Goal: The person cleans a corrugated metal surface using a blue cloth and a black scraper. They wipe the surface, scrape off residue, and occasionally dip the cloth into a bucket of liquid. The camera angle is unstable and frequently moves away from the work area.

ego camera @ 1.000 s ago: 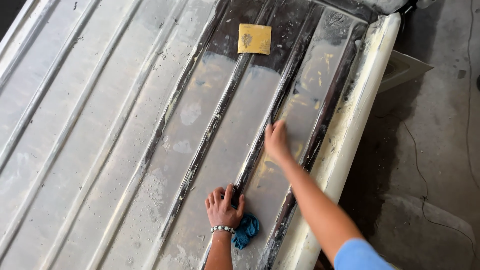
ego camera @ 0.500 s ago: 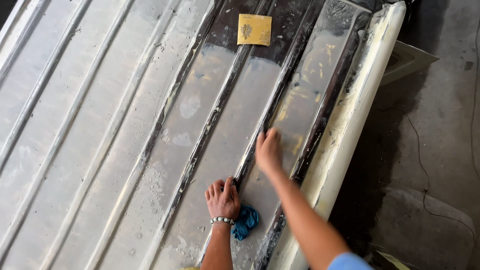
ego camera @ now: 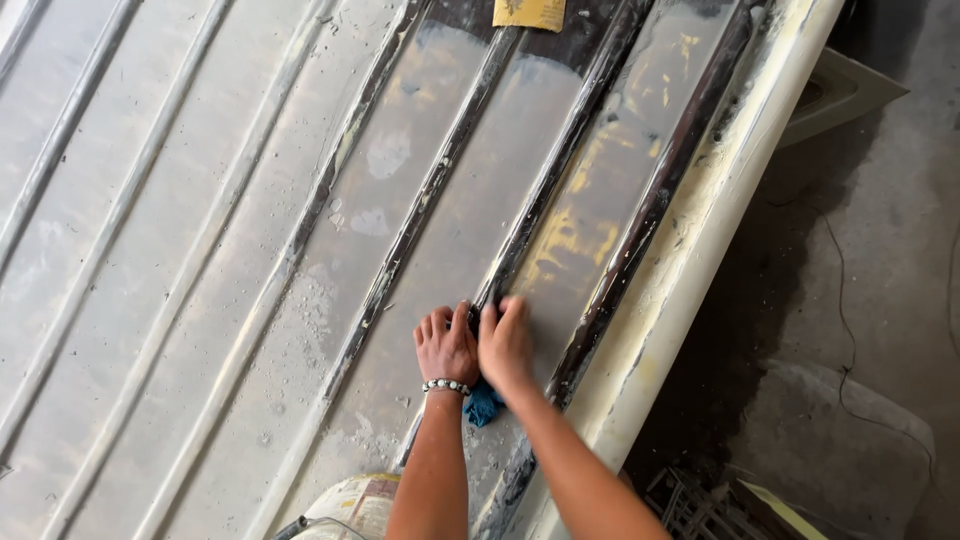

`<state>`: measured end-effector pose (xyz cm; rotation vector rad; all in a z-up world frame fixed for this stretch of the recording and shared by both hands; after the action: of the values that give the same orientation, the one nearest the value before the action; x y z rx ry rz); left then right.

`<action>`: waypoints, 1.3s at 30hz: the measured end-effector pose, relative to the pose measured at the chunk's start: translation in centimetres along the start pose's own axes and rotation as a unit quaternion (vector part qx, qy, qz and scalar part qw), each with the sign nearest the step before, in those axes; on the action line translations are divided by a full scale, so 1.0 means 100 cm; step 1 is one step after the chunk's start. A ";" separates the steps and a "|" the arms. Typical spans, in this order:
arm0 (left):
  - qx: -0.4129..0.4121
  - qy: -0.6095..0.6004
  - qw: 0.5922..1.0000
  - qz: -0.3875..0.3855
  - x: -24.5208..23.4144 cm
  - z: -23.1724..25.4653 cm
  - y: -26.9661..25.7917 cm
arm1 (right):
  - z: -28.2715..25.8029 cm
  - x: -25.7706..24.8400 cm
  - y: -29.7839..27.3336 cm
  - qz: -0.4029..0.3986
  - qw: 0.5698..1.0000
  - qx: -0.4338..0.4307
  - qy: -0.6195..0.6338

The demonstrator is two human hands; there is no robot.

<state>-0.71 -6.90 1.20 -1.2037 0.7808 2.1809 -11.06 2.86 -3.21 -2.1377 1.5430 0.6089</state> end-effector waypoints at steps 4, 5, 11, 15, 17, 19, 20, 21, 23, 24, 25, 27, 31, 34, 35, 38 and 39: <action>0.012 -0.013 1.000 0.011 -0.003 0.003 0.005 | -0.002 0.007 -0.009 -0.013 0.997 -0.068 0.030; 0.007 -0.010 1.000 0.007 -0.002 0.000 0.001 | 0.005 0.008 0.003 -0.027 0.999 -0.023 0.009; -0.005 -0.009 1.000 -0.001 0.000 -0.002 0.000 | 0.007 0.006 -0.017 0.020 0.999 -0.044 0.008; -0.005 0.007 1.000 -0.001 0.001 -0.003 -0.005 | 0.011 0.009 0.003 -0.042 0.999 0.005 0.015; -0.009 -0.001 1.000 -0.007 0.001 -0.003 -0.002 | 0.005 0.004 0.015 -0.026 0.999 0.020 0.018; -0.014 -0.011 1.000 -0.011 -0.001 -0.004 -0.003 | 0.008 0.002 0.006 -0.011 0.999 0.031 0.021; -0.018 -0.017 1.000 -0.016 -0.002 -0.005 -0.006 | 0.012 0.003 -0.009 -0.019 0.999 0.029 0.012; -0.017 -0.024 0.999 -0.015 -0.002 -0.004 0.000 | 0.013 0.006 -0.016 -0.024 0.999 0.021 0.006; -0.009 -0.013 1.000 0.005 0.000 -0.003 0.000 | 0.016 0.011 -0.008 -0.026 0.999 -0.026 0.014; -0.004 0.000 1.000 0.018 0.001 -0.004 -0.003 | 0.016 0.015 -0.008 -0.031 0.997 -0.067 0.020; -0.004 0.002 1.000 0.017 0.001 -0.003 0.001 | 0.008 0.013 0.006 -0.032 0.997 -0.065 0.022; -0.005 -0.015 1.000 0.009 -0.001 -0.002 -0.002 | 0.013 0.003 0.027 -0.013 0.999 0.033 0.036; -0.008 -0.011 1.000 0.020 -0.009 0.003 0.001 | 0.016 0.005 -0.006 0.021 1.000 0.018 0.010; -0.007 -0.010 1.000 0.020 -0.002 -0.002 0.009 | 0.008 0.014 0.010 0.018 0.998 -0.046 0.044; 0.002 -0.011 1.000 0.026 -0.003 -0.001 0.003 | 0.013 0.007 0.027 0.018 0.999 -0.024 0.034; -0.005 -0.004 1.000 0.011 -0.010 0.000 -0.003 | 0.013 0.000 0.027 0.013 1.000 0.001 0.023; -0.012 -0.002 1.000 0.004 -0.010 0.004 0.004 | 0.005 -0.004 0.029 0.021 0.999 -0.009 0.026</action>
<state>-0.79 -7.10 2.31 -1.2093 0.7622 2.2048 -14.00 2.67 -3.66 -2.1558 1.6182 0.5886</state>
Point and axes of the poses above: each hand's wrist, its own y-axis towards the middle knuckle, its own x-axis out of the palm, z = x × y, the point moved 9 cm from there along y, towards the middle knuckle, and after that the axes turned 6 degrees about z, right-handed, at the moved point
